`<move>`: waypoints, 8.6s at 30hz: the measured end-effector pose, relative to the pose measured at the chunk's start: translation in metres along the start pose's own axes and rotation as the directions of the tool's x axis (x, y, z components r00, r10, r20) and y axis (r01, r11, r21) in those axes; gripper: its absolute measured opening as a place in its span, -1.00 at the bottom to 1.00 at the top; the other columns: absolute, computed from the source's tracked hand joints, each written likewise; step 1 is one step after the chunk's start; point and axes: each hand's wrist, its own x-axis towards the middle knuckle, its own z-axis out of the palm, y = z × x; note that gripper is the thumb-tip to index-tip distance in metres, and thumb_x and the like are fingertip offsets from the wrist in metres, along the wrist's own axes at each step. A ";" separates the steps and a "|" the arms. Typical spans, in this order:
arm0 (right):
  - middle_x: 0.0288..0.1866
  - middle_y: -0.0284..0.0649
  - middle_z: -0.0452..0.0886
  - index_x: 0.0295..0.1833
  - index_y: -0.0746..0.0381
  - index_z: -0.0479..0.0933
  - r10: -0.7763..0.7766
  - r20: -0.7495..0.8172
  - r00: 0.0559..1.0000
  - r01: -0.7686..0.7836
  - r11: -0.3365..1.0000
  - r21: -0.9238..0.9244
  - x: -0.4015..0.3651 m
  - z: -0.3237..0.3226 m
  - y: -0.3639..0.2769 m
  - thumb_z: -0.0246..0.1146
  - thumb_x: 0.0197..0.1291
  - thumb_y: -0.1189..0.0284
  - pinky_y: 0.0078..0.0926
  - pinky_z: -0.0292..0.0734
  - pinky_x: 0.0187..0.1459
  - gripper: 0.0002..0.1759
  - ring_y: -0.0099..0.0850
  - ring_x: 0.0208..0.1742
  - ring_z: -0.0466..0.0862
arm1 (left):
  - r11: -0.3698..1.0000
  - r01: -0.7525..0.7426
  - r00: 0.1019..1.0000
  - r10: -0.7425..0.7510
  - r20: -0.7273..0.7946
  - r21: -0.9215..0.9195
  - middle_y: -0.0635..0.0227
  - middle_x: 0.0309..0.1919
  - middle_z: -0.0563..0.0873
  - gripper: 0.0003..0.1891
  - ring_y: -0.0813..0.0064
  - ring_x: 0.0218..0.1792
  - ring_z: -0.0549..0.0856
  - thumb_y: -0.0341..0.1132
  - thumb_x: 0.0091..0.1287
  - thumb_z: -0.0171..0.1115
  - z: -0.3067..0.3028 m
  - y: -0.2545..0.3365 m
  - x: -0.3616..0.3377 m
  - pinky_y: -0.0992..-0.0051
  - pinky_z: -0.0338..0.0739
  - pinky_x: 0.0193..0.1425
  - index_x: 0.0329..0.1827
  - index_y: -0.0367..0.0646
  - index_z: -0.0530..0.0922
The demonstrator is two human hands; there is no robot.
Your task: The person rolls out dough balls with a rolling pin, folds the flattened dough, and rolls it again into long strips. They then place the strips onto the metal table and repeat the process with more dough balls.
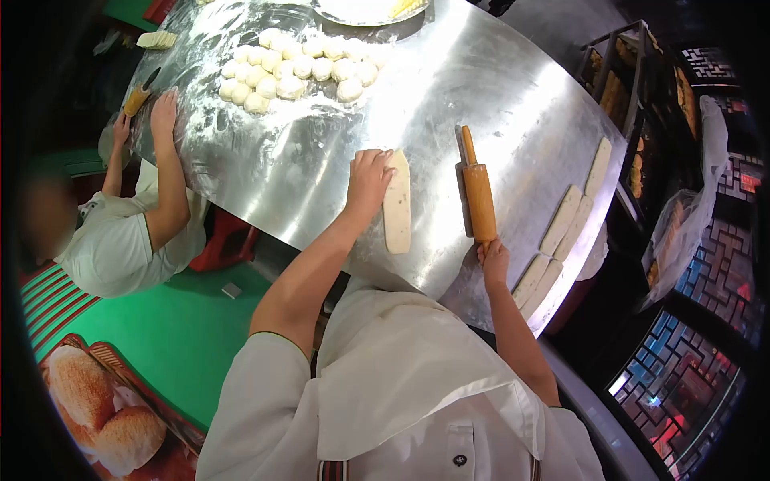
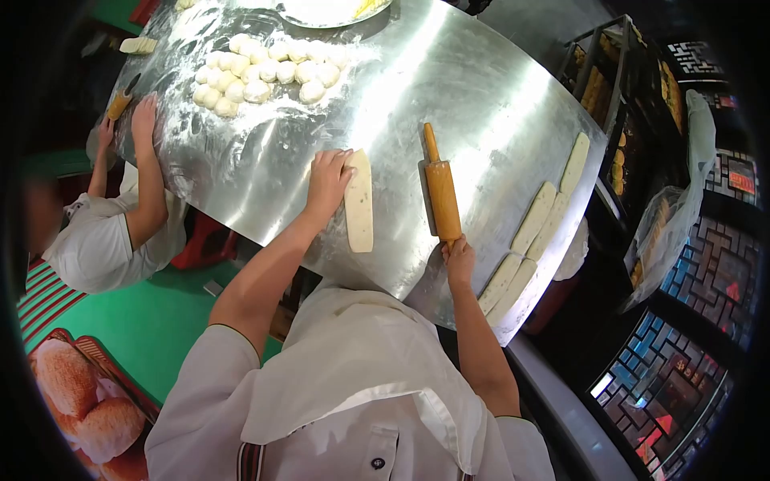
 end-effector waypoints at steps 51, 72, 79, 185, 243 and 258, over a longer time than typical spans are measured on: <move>-0.27 0.15 0.68 0.42 0.23 0.16 -0.187 0.249 0.950 0.190 0.982 0.013 -0.069 0.161 -0.074 0.01 0.53 0.15 -0.04 0.53 -0.26 -0.46 0.15 -0.24 0.70 | 0.917 0.169 0.978 -0.111 0.176 -0.362 0.17 -0.01 0.61 -0.69 0.22 0.04 0.63 -0.61 0.32 0.07 -0.024 -0.043 -0.001 0.39 0.50 0.18 0.06 -0.25 0.64; -0.28 0.18 0.67 0.39 0.22 0.21 -0.387 0.106 0.916 0.401 0.893 -0.206 -0.100 0.174 -0.068 0.12 0.47 0.17 -0.03 0.55 -0.26 -0.46 0.16 -0.27 0.69 | 0.734 0.437 0.896 -0.304 0.323 -0.521 0.23 -0.10 0.72 -0.69 0.49 -0.14 0.68 -0.49 0.51 -0.09 -0.032 -0.056 0.027 0.50 0.58 0.01 0.15 -0.25 0.61; -0.27 0.16 0.69 0.33 0.21 0.29 -0.337 -0.180 0.924 0.316 0.939 -0.134 -0.087 0.111 -0.043 0.10 0.48 0.12 -0.03 0.56 -0.21 -0.50 0.14 -0.20 0.71 | 0.901 0.207 0.929 -0.059 0.365 -0.382 0.14 0.01 0.76 -0.70 0.34 0.08 0.71 -0.46 0.49 -0.04 -0.014 -0.024 0.055 0.43 0.49 0.26 0.16 -0.26 0.60; -0.52 -0.12 0.57 0.07 0.17 0.44 -0.107 -0.439 0.892 0.149 0.987 0.063 -0.097 0.090 0.021 -0.06 0.58 0.32 -0.31 0.49 -0.50 -0.78 -0.31 -0.58 0.62 | 0.980 -0.178 0.902 0.200 0.383 -0.093 0.10 -0.01 0.63 -0.70 0.10 0.06 0.58 -0.43 0.24 0.35 -0.009 -0.013 0.058 0.22 0.46 0.19 0.03 -0.23 0.59; -0.50 -0.42 0.48 0.06 0.34 0.62 -0.187 -0.147 0.971 0.236 0.818 0.524 0.219 -0.190 -0.099 0.19 0.30 0.53 -0.61 0.36 -0.42 -0.74 -0.64 -0.50 0.46 | 0.951 -0.062 0.809 0.225 0.544 -0.302 0.04 -0.19 0.75 -0.66 0.11 -0.15 0.74 -0.37 0.15 0.42 0.360 0.347 0.321 0.29 0.58 0.03 0.00 -0.18 0.61; -0.50 -0.26 0.54 0.08 0.21 0.64 -0.145 -0.113 0.983 0.179 0.899 0.401 0.223 -0.203 -0.093 0.20 0.30 0.54 -0.45 0.47 -0.37 -0.73 -0.47 -0.46 0.58 | 0.842 -0.513 0.738 0.533 0.414 -0.170 0.19 -0.06 0.67 -0.73 0.20 0.07 0.61 -0.43 0.29 0.21 0.396 0.347 0.331 0.30 0.49 0.22 0.04 -0.18 0.65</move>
